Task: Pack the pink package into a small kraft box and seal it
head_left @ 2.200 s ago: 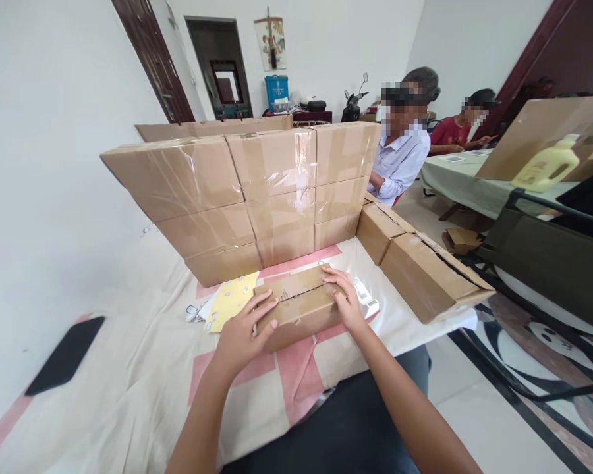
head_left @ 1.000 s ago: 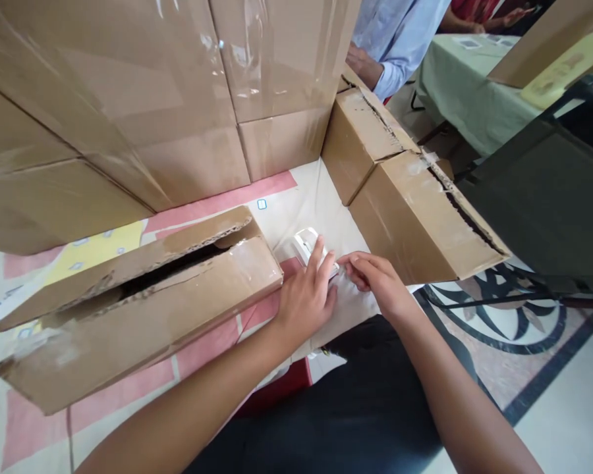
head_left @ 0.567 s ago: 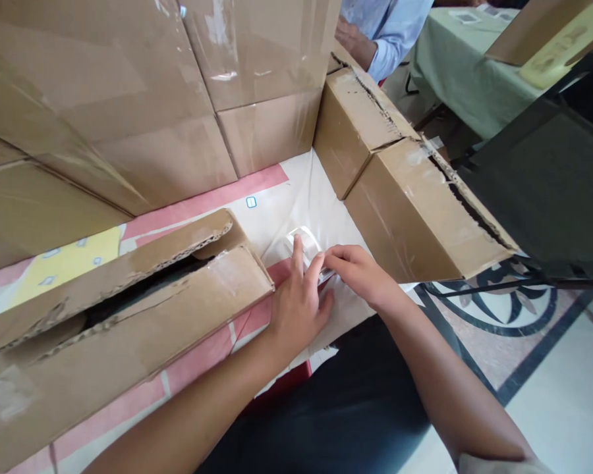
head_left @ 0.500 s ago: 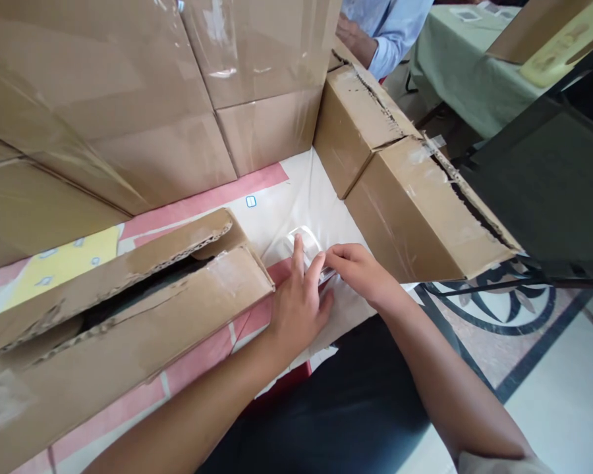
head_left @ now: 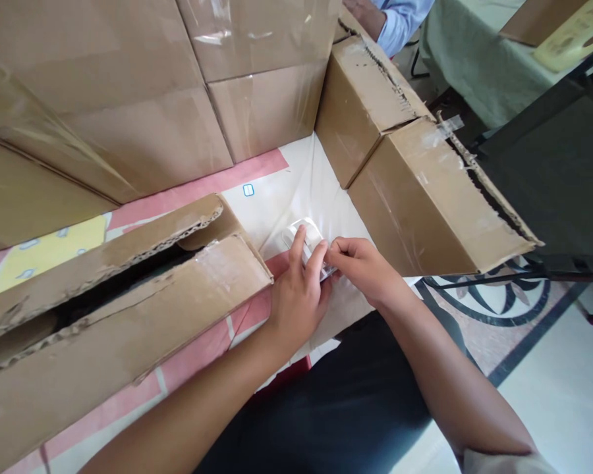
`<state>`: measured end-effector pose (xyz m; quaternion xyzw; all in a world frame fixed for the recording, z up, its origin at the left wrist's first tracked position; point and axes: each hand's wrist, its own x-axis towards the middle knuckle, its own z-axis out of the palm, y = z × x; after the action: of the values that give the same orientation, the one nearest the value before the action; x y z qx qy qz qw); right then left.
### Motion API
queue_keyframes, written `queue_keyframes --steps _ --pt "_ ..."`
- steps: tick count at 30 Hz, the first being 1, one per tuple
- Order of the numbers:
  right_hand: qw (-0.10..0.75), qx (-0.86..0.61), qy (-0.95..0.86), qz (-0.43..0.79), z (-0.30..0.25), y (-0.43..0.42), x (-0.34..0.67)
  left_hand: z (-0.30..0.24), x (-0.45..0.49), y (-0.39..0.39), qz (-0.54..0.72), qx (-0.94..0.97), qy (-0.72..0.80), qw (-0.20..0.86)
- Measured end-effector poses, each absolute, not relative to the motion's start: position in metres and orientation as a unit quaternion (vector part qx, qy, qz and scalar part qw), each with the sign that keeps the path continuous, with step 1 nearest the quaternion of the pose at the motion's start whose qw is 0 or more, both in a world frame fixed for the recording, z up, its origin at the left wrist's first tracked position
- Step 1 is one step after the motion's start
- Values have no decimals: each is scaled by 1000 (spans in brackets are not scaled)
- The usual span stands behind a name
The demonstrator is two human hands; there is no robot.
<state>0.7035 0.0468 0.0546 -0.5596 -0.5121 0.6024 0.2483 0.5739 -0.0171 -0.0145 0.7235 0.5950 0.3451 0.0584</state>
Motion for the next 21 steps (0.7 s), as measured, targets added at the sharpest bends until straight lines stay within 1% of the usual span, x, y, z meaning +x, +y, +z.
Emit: queue_keyframes --steps 3,9,12,16,21 --pt "265 -543 -485 632 59 44 703 -15 574 -17 347 720 597 64" --pt "317 -544 -466 623 58 33 702 -17 575 -19 349 713 603 74" --pt "352 -541 -483 592 54 25 703 -19 575 -19 357 713 600 72" --pt "387 -542 -515 539 50 16 702 -19 574 -18 379 688 609 112" --pt "411 -532 -516 531 46 9 701 -15 573 -17 373 688 608 132"
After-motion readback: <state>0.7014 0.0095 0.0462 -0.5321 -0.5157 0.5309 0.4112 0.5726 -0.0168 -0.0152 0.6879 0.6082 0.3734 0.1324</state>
